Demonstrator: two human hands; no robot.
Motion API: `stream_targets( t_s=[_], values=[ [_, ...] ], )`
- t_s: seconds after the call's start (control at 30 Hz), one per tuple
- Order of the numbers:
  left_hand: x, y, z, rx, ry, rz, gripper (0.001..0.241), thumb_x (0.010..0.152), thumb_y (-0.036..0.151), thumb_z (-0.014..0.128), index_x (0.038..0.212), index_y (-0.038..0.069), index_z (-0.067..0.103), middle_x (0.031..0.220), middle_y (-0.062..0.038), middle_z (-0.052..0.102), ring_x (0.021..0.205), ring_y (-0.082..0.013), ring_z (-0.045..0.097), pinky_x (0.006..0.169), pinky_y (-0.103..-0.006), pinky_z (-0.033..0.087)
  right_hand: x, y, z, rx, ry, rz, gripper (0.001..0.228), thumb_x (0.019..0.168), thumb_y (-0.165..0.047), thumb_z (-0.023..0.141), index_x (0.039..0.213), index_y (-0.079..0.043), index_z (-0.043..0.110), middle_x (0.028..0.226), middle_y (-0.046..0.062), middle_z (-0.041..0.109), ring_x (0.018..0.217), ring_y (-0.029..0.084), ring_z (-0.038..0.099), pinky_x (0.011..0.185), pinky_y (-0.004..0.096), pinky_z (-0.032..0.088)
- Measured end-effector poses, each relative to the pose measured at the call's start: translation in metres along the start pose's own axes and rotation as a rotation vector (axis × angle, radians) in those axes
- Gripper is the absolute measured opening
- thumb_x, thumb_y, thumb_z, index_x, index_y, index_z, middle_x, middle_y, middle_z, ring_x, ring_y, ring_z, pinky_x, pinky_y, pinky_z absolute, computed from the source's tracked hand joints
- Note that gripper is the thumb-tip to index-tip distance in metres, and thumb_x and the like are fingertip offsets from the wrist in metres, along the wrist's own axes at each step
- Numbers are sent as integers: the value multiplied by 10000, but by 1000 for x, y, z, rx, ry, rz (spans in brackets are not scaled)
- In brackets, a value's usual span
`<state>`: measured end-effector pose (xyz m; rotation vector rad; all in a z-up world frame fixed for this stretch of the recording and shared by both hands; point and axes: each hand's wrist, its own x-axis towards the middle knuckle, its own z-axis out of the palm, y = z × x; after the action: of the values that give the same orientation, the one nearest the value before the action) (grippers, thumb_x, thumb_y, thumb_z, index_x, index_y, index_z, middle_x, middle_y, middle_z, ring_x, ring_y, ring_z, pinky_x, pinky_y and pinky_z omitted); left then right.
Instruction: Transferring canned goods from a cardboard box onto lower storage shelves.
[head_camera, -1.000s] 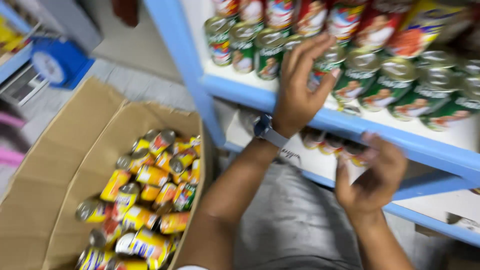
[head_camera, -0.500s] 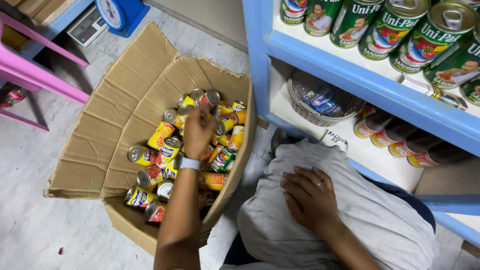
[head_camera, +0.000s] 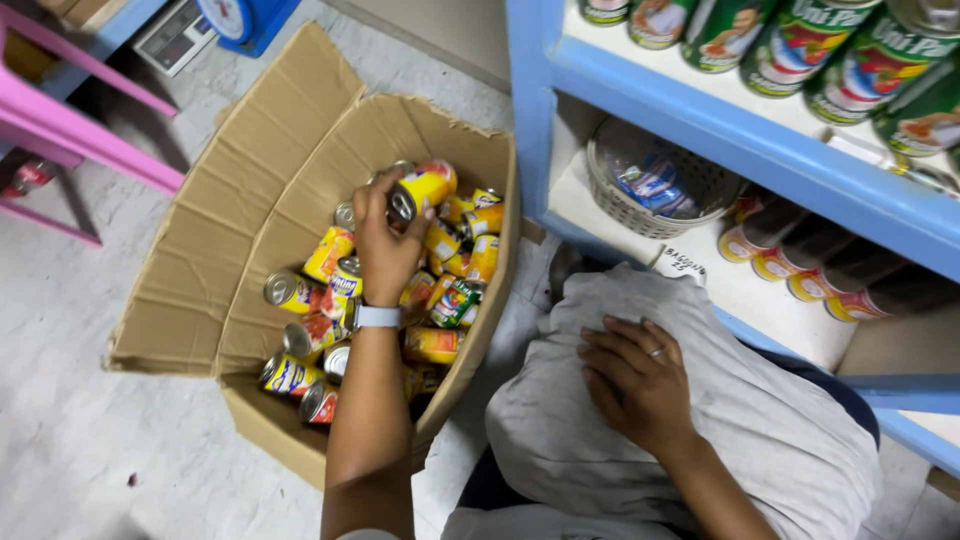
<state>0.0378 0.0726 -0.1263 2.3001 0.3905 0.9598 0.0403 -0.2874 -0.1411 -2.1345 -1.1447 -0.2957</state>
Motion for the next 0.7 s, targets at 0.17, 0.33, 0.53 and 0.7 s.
stream_targets(
  t_s=[0.17, 0.33, 0.53, 0.7],
  values=[
    [-18, -37, 29, -64, 52, -88, 551, 817, 118, 858, 1300, 84, 595, 1218, -155, 615, 1146, -341, 630, 977, -410, 517, -3, -3, 1, -5, 3, -1, 182, 820, -166, 741, 1001, -149, 736, 1225, -13, 710, 1303, 224, 575, 1169, 464, 329],
    [-40, -85, 59, -61, -63, -78, 593, 783, 140, 882, 1285, 51, 579, 1231, -176, 630, 1140, -375, 632, 976, -438, 510, -3, -3, 2, -43, 13, 46, 168, 804, -159, 749, 971, -152, 745, 1216, -18, 720, 1303, 225, 579, 1168, 465, 319],
    [-41, -102, 41, 472, -477, -467, 512, 875, 387, 772, 1252, 62, 649, 1227, -213, 686, 1087, -404, 684, 893, -514, 545, -2, -2, 3, -25, 21, 48, 163, 825, -157, 749, 989, -154, 751, 1218, -27, 721, 1314, 214, 579, 1188, 459, 318],
    [-71, -131, 61, 517, -1148, -329, 703, 734, 614, 773, 1176, 67, 741, 1139, -213, 716, 1084, -374, 681, 937, -473, 535, -2, -3, 1, -16, 29, 33, 164, 827, -152, 741, 991, -148, 752, 1208, -22, 722, 1309, 215, 578, 1179, 462, 317]
  ],
)
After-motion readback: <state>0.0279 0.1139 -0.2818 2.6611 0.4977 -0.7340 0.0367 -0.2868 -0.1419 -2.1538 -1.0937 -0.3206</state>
